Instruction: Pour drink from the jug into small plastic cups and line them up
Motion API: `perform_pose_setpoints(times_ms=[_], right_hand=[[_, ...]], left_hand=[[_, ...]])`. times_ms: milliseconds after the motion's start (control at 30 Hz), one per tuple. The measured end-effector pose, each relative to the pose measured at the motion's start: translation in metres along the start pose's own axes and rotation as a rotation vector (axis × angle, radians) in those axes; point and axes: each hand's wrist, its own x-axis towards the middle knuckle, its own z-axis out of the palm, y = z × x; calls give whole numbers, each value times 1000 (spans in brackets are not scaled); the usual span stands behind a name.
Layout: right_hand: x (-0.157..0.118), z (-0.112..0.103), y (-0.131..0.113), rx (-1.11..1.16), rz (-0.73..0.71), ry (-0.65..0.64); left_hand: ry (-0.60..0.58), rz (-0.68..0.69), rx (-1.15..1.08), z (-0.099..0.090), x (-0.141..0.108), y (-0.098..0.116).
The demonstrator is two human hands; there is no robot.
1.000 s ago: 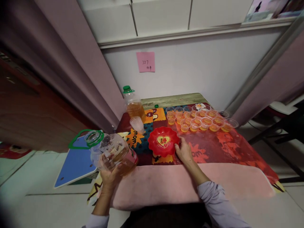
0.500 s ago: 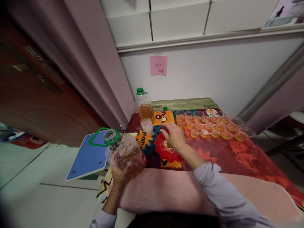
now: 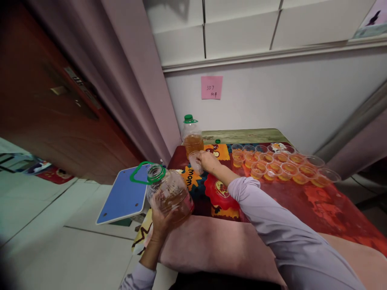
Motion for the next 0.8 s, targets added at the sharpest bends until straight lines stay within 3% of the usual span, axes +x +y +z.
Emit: perform_pose_setpoints(times_ms=[167,267,400,467,533,633,733,800], right_hand=[[5,0,1,77,35,78],[-1,-16,-3,125,45,152],[-44,-48,2,211,1,500],[-79,-53,10,204,8,587],[-116,-42,20,168,53,543],[-160,-4,34,138,137,371],[-181,33,42,123,247,234],[-183,46,44,115,275,180]], left_hand=[[-14,15,-15,5,-4,-1],[-9,15,-13,6,-6,-1],[9,-4,3,4,-6,-2],[18,-12,3,4,-6,-4],[20,-20,0,5,-6,-7],[22,-26,-5,7,-7,-10],[33,-22,6,7,-6,-10],[40,-19,26,6,-5,-8]])
